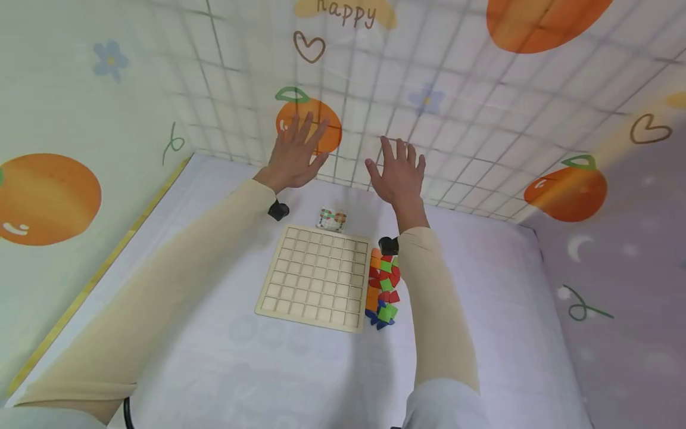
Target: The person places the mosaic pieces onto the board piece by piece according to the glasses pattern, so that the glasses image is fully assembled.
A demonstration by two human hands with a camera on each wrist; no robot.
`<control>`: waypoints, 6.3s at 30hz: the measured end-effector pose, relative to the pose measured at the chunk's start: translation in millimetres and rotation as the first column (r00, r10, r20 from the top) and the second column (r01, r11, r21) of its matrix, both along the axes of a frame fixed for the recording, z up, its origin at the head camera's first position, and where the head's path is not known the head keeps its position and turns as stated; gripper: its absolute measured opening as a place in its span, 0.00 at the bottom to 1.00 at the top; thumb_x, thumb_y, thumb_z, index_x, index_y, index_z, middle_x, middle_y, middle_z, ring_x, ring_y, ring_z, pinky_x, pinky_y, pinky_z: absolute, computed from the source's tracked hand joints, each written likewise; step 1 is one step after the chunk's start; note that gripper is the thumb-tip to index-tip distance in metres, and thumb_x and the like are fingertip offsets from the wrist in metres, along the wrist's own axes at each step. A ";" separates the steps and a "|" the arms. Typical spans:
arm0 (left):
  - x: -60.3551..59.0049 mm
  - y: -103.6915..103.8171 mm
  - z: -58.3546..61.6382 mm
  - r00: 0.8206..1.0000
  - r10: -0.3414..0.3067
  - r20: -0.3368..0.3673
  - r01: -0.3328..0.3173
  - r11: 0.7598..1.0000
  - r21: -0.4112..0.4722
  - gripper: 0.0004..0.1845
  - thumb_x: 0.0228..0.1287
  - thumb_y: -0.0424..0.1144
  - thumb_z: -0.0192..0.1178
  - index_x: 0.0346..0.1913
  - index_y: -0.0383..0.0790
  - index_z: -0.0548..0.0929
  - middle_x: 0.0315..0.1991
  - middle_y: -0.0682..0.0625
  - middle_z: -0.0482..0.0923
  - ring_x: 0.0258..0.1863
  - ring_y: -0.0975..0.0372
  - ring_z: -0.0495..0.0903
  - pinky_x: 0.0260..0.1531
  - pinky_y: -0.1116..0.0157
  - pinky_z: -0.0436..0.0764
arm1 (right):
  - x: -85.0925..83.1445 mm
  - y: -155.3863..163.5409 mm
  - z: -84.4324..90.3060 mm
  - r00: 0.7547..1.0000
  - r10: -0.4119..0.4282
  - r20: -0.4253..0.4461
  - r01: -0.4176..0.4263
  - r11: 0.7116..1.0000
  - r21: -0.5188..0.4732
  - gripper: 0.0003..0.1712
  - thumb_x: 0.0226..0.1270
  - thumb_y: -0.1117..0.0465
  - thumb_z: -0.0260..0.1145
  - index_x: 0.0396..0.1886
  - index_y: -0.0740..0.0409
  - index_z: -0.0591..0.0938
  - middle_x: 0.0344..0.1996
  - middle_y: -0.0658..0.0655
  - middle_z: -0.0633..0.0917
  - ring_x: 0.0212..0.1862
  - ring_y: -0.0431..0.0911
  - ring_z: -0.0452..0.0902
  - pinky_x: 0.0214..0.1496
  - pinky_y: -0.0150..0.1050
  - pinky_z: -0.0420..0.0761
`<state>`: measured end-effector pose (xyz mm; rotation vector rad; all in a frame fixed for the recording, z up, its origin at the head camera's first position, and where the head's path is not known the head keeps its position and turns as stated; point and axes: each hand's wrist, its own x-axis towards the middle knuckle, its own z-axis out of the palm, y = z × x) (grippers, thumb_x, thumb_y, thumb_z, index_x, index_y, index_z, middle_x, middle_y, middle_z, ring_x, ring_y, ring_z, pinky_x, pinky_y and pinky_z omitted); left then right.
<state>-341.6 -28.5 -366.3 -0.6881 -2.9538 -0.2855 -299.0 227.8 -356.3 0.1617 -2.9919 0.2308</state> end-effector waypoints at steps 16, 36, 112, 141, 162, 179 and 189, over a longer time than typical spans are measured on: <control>96.4 -72.7 -90.2 0.968 -0.138 0.209 0.152 0.987 -0.054 0.39 0.76 0.59 0.42 0.80 0.55 0.36 0.79 0.40 0.36 0.75 0.40 0.36 0.66 0.35 0.49 | 86.6 55.4 -90.8 0.983 0.103 0.154 -0.104 0.995 0.002 0.34 0.72 0.47 0.61 0.73 0.54 0.68 0.64 0.67 0.74 0.63 0.66 0.67 0.61 0.66 0.66; 158.1 -106.0 -133.6 0.909 -0.186 0.372 0.218 0.975 -0.044 0.46 0.69 0.68 0.46 0.80 0.50 0.44 0.79 0.41 0.34 0.76 0.43 0.32 0.68 0.37 0.40 | 113.3 68.9 -134.3 0.966 0.121 0.228 -0.096 0.989 -0.117 0.15 0.65 0.58 0.70 0.50 0.54 0.88 0.40 0.56 0.82 0.43 0.52 0.76 0.47 0.49 0.79; 156.8 -109.3 -143.6 0.901 -0.181 0.394 0.216 0.975 -0.047 0.47 0.67 0.72 0.40 0.80 0.51 0.41 0.79 0.43 0.28 0.75 0.45 0.25 0.67 0.39 0.30 | 90.8 12.4 -124.8 0.903 0.357 0.238 -0.272 0.906 -0.326 0.12 0.65 0.59 0.70 0.46 0.58 0.88 0.37 0.51 0.84 0.40 0.46 0.79 0.46 0.44 0.80; 157.7 -108.2 -139.1 0.903 -0.180 0.390 0.221 0.973 -0.062 0.47 0.69 0.71 0.41 0.80 0.50 0.41 0.79 0.42 0.28 0.75 0.44 0.26 0.67 0.38 0.32 | 123.2 53.6 -134.4 0.952 0.258 0.166 -0.215 0.947 -0.238 0.11 0.61 0.57 0.74 0.43 0.54 0.90 0.44 0.54 0.84 0.48 0.51 0.74 0.51 0.48 0.78; 155.9 -109.9 -147.1 0.904 -0.192 0.382 0.224 0.974 -0.039 0.47 0.68 0.72 0.39 0.80 0.52 0.39 0.79 0.43 0.27 0.75 0.45 0.25 0.67 0.38 0.30 | 105.9 45.5 -123.7 0.925 0.379 0.018 -0.377 0.924 -0.057 0.17 0.56 0.53 0.77 0.41 0.58 0.89 0.35 0.52 0.87 0.39 0.47 0.78 0.45 0.44 0.80; 156.4 -110.0 -143.6 0.902 -0.201 0.383 0.230 0.973 -0.033 0.47 0.68 0.72 0.41 0.80 0.51 0.41 0.79 0.42 0.28 0.75 0.44 0.26 0.67 0.37 0.30 | 92.0 -4.3 -134.0 0.853 0.521 0.013 -0.518 0.850 -0.093 0.11 0.62 0.58 0.73 0.41 0.58 0.90 0.40 0.54 0.87 0.44 0.49 0.82 0.50 0.46 0.80; 155.6 -110.4 -144.5 0.908 -0.199 0.368 0.229 0.973 -0.041 0.47 0.67 0.73 0.40 0.80 0.51 0.41 0.79 0.43 0.28 0.75 0.45 0.26 0.67 0.38 0.30 | 91.2 -9.1 -127.9 0.847 0.531 0.034 -0.530 0.848 -0.030 0.09 0.61 0.58 0.74 0.40 0.54 0.91 0.40 0.51 0.87 0.41 0.48 0.80 0.44 0.44 0.80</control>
